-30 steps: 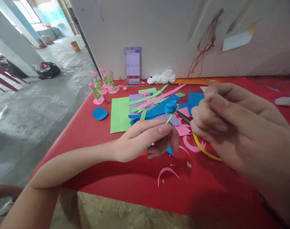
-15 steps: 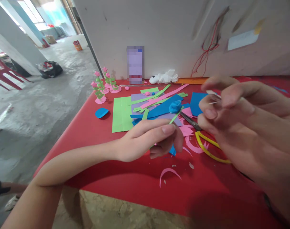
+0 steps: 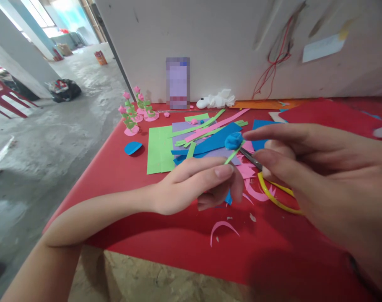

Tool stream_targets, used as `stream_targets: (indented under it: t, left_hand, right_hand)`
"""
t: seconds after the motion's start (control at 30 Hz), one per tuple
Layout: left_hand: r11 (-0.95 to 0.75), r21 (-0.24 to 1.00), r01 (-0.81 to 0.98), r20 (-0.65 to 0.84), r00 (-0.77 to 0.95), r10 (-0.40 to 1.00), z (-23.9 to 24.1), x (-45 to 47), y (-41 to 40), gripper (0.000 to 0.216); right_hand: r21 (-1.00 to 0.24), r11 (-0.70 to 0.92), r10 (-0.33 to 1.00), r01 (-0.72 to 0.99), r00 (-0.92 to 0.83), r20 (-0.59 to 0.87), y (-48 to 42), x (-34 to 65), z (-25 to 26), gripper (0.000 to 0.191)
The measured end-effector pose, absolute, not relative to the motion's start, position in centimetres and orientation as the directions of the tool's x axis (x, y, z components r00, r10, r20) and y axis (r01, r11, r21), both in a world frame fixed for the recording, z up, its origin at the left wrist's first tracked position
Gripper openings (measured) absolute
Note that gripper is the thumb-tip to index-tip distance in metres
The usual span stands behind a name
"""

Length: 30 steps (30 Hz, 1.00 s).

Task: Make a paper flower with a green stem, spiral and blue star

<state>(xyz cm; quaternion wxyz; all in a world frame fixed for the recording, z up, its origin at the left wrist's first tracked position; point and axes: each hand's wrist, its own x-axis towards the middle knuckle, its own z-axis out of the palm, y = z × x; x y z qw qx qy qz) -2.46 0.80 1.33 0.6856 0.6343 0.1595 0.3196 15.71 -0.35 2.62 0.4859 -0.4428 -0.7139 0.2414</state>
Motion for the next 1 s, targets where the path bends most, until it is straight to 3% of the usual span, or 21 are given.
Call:
stream_targets:
  t: [0.13, 0.3, 0.4, 0.5, 0.6, 0.7, 0.8, 0.87, 1.0]
  left_hand:
    - [-0.009, 0.973, -0.231, 0.183, 0.744, 0.643, 1.3, -2.4, 0.8, 0.034]
    - [-0.007, 0.972, -0.234, 0.183, 0.743, 0.643, 1.3, -2.5, 0.6, 0.034]
    - [-0.012, 0.973, -0.231, 0.184, 0.741, 0.646, 1.3, -2.6, 0.6, 0.033]
    - [-0.015, 0.975, -0.222, 0.179, 0.742, 0.647, 1.3, -2.6, 0.6, 0.034]
    - [-0.02, 0.976, -0.217, 0.178, 0.742, 0.647, 1.3, -2.6, 0.7, 0.035]
    - [-0.029, 0.977, -0.213, 0.179, 0.736, 0.652, 1.3, -2.5, 0.7, 0.035]
    - [-0.038, 0.974, -0.222, 0.194, 0.74, 0.645, 1.3, -2.5, 0.7, 0.035]
    - [-0.032, 0.973, -0.227, 0.194, 0.744, 0.639, 1.3, -2.5, 0.8, 0.035]
    - [-0.015, 0.973, -0.232, 0.188, 0.75, 0.634, 1.3, -2.4, 0.7, 0.035]
  right_hand:
    - [-0.794, 0.504, 0.862, 0.339, -0.145, 0.485, -0.1, 15.7, 2.7, 0.006]
    - [-0.945, 0.32, 0.919, -0.072, -0.221, 0.328, 0.2, 15.6, 3.6, 0.008]
    - [-0.938, 0.261, 0.915, -0.228, -0.252, 0.315, 0.3, 15.6, 3.7, 0.01]
    - [-0.926, 0.332, 0.912, -0.18, -0.19, 0.364, 0.4, 15.6, 3.4, 0.009]
    - [-0.924, 0.378, 0.923, 0.056, -0.101, 0.371, 0.4, 15.7, 3.1, 0.004]
    - [-0.86, 0.433, 0.901, 0.271, -0.159, 0.404, 0.1, 15.8, 2.9, 0.011]
    - [-0.805, 0.487, 0.873, 0.339, -0.19, 0.448, -0.2, 15.8, 2.8, 0.011]
    - [-0.82, 0.489, 0.872, 0.297, -0.124, 0.474, -0.2, 15.7, 2.8, 0.008]
    - [-0.888, 0.457, 0.882, -0.055, -0.098, 0.46, 0.2, 15.6, 3.0, 0.011]
